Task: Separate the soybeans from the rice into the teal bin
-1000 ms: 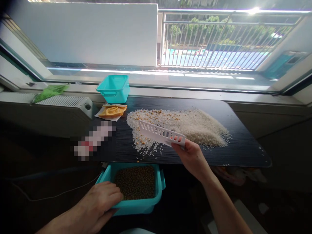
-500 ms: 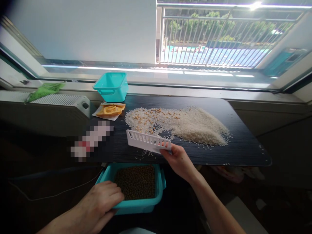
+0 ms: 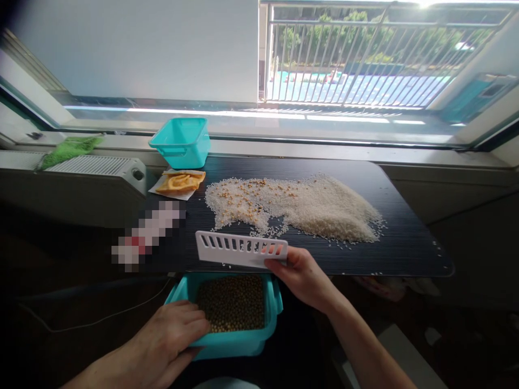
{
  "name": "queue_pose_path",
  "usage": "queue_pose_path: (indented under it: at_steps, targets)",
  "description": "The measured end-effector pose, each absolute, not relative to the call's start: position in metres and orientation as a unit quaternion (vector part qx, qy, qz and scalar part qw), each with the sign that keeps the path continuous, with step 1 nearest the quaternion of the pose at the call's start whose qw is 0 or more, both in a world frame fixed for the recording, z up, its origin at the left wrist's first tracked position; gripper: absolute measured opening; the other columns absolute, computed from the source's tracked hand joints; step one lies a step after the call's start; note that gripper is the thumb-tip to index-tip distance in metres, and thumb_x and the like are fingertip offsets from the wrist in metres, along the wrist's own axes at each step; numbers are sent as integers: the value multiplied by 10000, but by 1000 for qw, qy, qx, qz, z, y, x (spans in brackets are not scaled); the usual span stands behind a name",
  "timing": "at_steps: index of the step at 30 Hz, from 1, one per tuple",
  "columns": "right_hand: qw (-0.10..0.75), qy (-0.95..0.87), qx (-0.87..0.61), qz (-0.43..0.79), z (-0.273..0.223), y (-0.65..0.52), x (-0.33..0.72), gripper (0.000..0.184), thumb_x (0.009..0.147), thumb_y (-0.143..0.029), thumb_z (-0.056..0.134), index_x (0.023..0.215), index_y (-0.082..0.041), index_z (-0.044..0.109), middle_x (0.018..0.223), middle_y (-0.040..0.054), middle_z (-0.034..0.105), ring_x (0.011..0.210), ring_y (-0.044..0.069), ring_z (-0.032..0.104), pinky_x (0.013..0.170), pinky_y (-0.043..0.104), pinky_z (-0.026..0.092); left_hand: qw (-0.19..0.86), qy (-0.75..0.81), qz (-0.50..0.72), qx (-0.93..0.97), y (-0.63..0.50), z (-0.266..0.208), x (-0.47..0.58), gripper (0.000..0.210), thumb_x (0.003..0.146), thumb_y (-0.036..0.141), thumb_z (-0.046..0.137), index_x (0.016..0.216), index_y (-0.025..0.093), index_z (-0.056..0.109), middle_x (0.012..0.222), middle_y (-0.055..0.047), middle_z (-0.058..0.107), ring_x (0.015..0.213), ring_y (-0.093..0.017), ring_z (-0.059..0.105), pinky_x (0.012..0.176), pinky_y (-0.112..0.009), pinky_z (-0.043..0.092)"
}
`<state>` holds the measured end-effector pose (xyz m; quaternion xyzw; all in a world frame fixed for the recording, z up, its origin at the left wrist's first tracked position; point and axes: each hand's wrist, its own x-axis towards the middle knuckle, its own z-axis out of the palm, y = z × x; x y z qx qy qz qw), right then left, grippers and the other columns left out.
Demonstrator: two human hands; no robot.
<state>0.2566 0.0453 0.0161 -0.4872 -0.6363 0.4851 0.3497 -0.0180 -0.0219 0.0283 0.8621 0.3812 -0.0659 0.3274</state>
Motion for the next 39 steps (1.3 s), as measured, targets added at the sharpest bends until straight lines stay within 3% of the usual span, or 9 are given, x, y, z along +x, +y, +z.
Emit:
queue_pose_path:
  at_steps: [9,17,20,24,29,39]
  targets:
    - [287,-657,-479,507,5,45,261,241,848,-372,606,846,-176,745,868,33,737,808,200,658,742,291,532,327,377,-54,865,-24,25,-19,233,720,5,520,835,204,559,924,-35,651,917,-220,593,895,-354,463]
    - [339,-631,-491,496,1,34,247,232,837,-357,614,895,-190,763,883,40,762,818,223,691,766,335,565,330,376,-67,863,-24,25,-18,249,734,-5,506,863,197,572,970,-45,651,921,-224,588,885,-365,471]
    - [400,-594,-544,436,-7,32,264,240,806,-372,655,937,-204,766,926,42,768,858,235,701,826,368,564,332,376,-71,862,-24,24,-18,243,739,-11,498,846,196,568,929,-37,646,901,-224,585,865,-366,480]
    - [449,-543,-625,336,-9,41,305,284,708,-443,736,855,-203,776,873,48,769,829,261,705,810,408,572,331,378,-69,862,-22,25,-17,239,752,-10,499,839,201,571,914,-33,645,892,-218,581,864,-359,484]
    - [464,-520,-663,273,1,54,326,312,669,-472,764,824,-202,779,827,45,763,808,260,703,775,397,576,326,383,-80,860,-23,27,-16,218,762,3,503,840,193,578,941,-45,648,873,-222,577,843,-370,494]
    - [432,-571,-629,304,11,56,316,342,707,-504,739,862,-203,785,859,55,766,812,259,702,752,385,579,336,381,-73,858,-23,26,-14,213,776,2,486,840,194,551,908,-39,634,880,-222,572,847,-371,484]
